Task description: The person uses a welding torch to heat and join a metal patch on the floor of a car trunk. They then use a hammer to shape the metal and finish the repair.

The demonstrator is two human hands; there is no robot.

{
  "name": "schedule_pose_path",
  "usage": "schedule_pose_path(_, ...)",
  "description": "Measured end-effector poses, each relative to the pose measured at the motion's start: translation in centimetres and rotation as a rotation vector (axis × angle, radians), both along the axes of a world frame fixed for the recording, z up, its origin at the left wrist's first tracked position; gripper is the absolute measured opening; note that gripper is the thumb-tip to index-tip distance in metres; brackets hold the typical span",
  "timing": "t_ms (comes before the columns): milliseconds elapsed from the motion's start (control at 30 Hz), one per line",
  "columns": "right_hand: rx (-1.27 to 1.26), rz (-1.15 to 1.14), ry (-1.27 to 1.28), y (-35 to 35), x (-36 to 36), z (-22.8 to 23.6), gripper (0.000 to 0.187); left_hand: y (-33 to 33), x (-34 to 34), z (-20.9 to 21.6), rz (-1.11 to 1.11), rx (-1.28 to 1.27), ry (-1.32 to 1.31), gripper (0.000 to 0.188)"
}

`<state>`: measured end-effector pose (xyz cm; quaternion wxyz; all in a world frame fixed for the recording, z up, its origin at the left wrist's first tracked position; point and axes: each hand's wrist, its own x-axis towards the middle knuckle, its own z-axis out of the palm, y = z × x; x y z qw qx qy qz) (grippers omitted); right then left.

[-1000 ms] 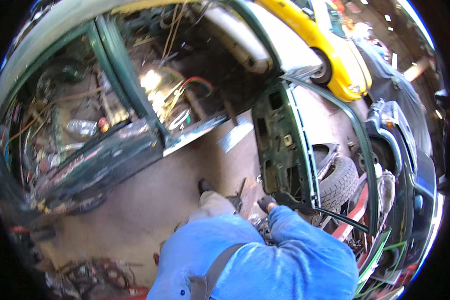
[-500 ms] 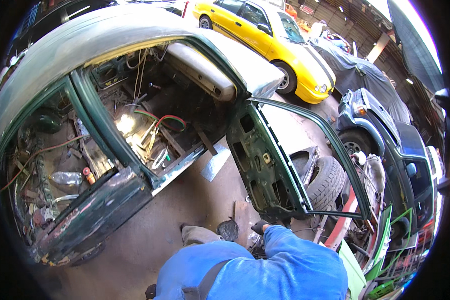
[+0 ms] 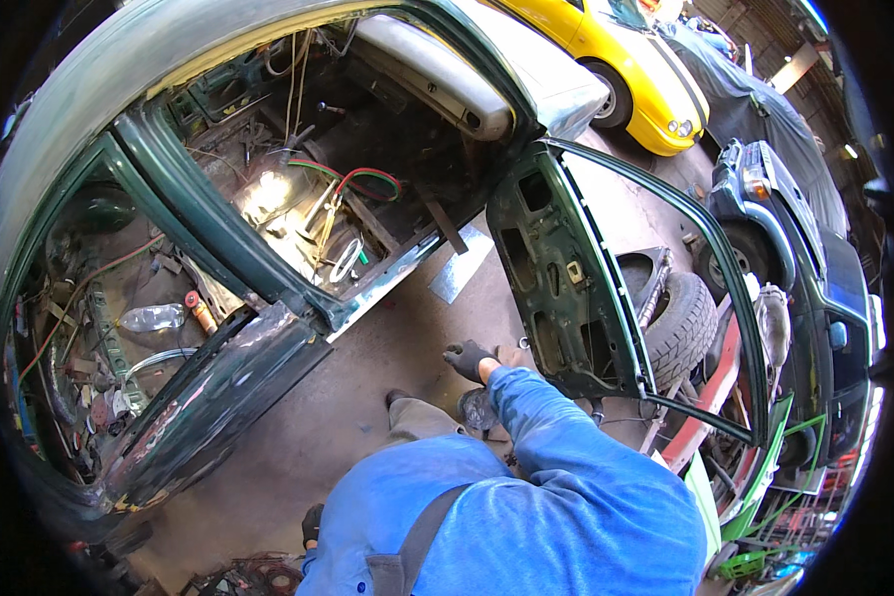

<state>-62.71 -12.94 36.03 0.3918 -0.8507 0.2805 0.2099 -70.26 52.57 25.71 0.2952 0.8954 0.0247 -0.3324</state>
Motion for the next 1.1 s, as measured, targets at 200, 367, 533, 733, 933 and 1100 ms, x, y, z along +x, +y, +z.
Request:
schedule_pose_path(200, -0.022, -0.091, 0.134, 1.0, -4.9, -1.1, 0.054, 4.6, 1.4, -2.2, -0.153, -0.053, -0.075, 0.030)
schedule_pose_path(367, -0.087, -0.317, 0.119, 5.2, -13.1, -2.8, 0.054, 11.6, 2.1, -3.8, -0.703, 0.132, -0.335, 0.032)
schedule_pose_path(533, -0.131, -0.583, 0.043, 12.7, -21.3, -0.7, 0.055, 20.2, 1.5, -0.2, -0.349, -0.122, -0.122, 0.038)
schedule_pose_path(733, -0.666, -0.955, -0.156, 11.8, -27.6, -0.3, 0.063, 23.9, 3.5, -0.3, 0.382, -0.061, 0.364, 0.038)
schedule_pose_path(933, -0.918, -1.621, -0.683, -1.6, -33.6, 13.7, 0.069, 24.9, 5.2, 1.0, 0.517, -0.214, 0.281, 0.049)
schedule_pose_path(1100, -1.062, -1.566, -0.555, -9.1, -40.8, 26.8, 0.071, 22.1, 5.0, 0.1, 0.542, -0.189, 0.318, 0.047)
